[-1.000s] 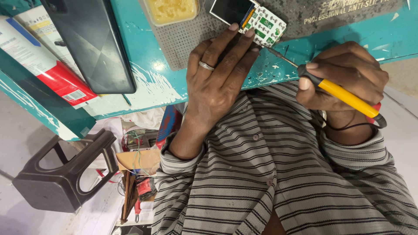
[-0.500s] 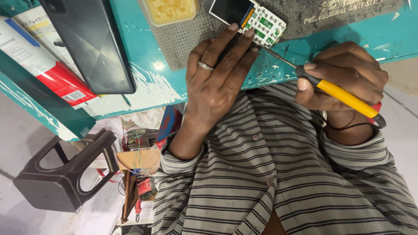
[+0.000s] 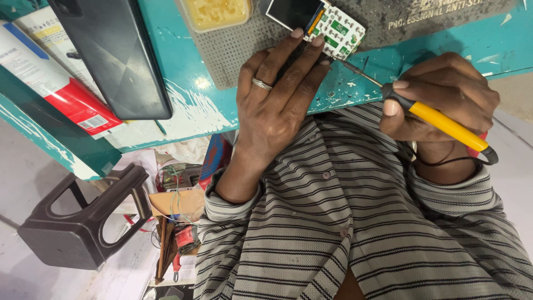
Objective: The person holds a smartphone motherboard in one hand and solders components on it with a yellow-handled soldering iron, repositioning the board repeatedly. They then set the board down and continue soldering work on a small feature phone with a keypad placed on the workbench.
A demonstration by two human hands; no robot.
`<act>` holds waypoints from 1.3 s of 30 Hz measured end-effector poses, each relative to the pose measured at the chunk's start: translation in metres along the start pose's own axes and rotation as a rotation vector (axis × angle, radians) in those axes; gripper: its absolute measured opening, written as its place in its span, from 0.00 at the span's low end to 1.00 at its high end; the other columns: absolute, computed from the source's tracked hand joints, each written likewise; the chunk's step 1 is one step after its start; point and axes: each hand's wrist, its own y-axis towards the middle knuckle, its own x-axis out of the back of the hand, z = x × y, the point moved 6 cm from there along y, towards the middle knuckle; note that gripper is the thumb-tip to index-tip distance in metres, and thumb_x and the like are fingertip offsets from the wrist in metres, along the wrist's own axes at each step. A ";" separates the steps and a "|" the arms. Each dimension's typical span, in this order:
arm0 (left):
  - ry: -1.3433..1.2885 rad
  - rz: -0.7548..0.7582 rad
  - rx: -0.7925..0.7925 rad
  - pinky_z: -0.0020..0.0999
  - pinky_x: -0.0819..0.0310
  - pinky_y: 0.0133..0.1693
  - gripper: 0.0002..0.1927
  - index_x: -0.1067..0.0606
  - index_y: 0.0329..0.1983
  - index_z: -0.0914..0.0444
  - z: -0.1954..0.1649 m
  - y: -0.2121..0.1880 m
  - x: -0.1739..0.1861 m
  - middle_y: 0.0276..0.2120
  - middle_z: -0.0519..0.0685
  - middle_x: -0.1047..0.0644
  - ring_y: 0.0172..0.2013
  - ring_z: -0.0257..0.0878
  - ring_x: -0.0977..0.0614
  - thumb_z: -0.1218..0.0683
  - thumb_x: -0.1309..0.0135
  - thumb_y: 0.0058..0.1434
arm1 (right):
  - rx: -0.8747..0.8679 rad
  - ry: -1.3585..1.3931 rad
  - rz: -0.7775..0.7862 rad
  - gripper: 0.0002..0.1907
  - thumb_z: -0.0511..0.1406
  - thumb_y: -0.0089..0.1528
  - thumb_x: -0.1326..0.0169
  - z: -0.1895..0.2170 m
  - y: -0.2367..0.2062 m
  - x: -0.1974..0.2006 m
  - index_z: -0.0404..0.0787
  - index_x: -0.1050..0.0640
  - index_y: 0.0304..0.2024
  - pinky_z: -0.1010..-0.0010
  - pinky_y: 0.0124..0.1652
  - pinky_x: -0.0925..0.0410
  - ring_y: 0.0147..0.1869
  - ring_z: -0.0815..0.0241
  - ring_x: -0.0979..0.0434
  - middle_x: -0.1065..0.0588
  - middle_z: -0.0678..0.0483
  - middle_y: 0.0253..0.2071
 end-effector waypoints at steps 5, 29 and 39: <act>-0.004 0.002 -0.002 0.39 0.32 0.62 0.07 0.17 0.51 0.58 0.000 -0.001 0.000 0.61 0.41 0.23 0.66 0.39 0.27 0.54 0.39 0.73 | 0.021 -0.010 -0.006 0.10 0.34 0.65 0.34 -0.001 0.000 -0.002 0.37 0.21 0.44 0.67 0.37 0.24 0.39 0.51 0.17 0.21 0.48 0.34; -0.009 0.004 -0.002 0.39 0.31 0.62 0.08 0.17 0.51 0.58 0.000 0.000 0.001 0.61 0.41 0.23 0.66 0.39 0.28 0.53 0.40 0.72 | 0.047 -0.008 -0.008 0.10 0.32 0.64 0.34 0.002 0.003 -0.002 0.35 0.21 0.44 0.68 0.37 0.25 0.39 0.50 0.18 0.22 0.48 0.32; 0.005 -0.008 -0.002 0.39 0.32 0.62 0.09 0.17 0.51 0.57 0.000 -0.001 0.001 0.61 0.41 0.24 0.66 0.38 0.28 0.55 0.41 0.71 | 0.041 -0.004 -0.003 0.10 0.32 0.62 0.33 0.002 0.004 -0.002 0.35 0.21 0.43 0.67 0.36 0.25 0.37 0.50 0.18 0.22 0.48 0.31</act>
